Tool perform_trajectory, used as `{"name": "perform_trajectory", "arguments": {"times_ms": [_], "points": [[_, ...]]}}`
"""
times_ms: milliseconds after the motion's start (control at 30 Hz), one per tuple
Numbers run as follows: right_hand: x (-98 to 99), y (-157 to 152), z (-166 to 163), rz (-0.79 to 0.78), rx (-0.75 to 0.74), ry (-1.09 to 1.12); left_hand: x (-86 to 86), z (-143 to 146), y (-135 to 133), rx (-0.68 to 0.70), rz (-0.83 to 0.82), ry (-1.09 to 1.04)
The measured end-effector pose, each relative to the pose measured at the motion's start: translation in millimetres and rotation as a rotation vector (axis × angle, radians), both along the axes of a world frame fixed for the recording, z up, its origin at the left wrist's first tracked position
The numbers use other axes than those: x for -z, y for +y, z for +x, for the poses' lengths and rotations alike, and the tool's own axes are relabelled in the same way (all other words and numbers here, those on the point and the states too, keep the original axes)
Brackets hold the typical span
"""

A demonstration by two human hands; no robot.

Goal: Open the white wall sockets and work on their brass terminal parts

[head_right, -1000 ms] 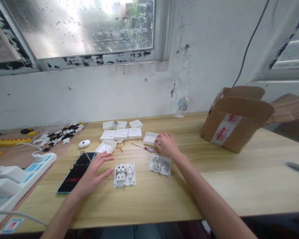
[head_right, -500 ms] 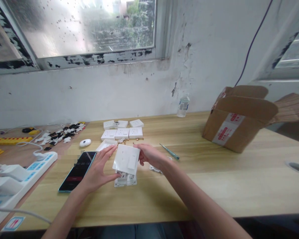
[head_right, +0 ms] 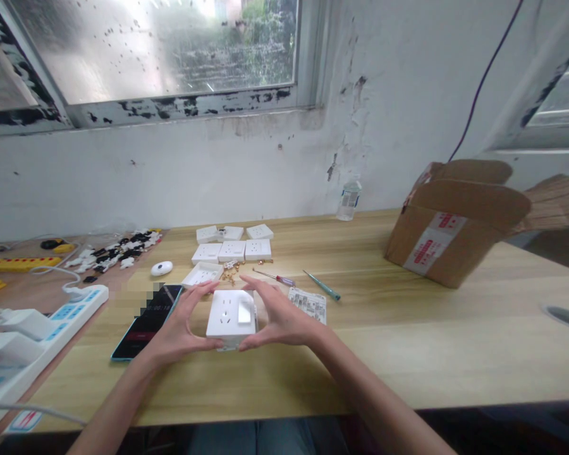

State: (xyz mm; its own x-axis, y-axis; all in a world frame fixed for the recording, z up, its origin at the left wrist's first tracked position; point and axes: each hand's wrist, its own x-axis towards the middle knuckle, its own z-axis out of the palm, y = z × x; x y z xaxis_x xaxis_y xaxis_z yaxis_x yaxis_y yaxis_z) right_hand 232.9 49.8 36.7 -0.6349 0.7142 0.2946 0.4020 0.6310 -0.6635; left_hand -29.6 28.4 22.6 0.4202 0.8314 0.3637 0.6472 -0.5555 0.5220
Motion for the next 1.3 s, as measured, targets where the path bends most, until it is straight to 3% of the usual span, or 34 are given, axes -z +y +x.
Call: {"name": "perform_trajectory", "arguments": {"times_ms": [467, 700, 900, 1300], "points": [[17.2, -3, -5, 0.011, 0.02, -0.069, 3.4, 0, -1, 0.095, -0.022, 0.217], [12.8, 0, -4, 0.009, -0.108, -0.118, 4.7, 1, -2, 0.1, -0.038, 0.242], [9.7, -3, 2, -0.007, -0.026, -0.109, 5.9, 5, -2, 0.11, -0.041, 0.227], [7.4, -6, 5, -0.021, -0.028, -0.232, 9.4, 6, -1, 0.125, -0.076, 0.258]]}}
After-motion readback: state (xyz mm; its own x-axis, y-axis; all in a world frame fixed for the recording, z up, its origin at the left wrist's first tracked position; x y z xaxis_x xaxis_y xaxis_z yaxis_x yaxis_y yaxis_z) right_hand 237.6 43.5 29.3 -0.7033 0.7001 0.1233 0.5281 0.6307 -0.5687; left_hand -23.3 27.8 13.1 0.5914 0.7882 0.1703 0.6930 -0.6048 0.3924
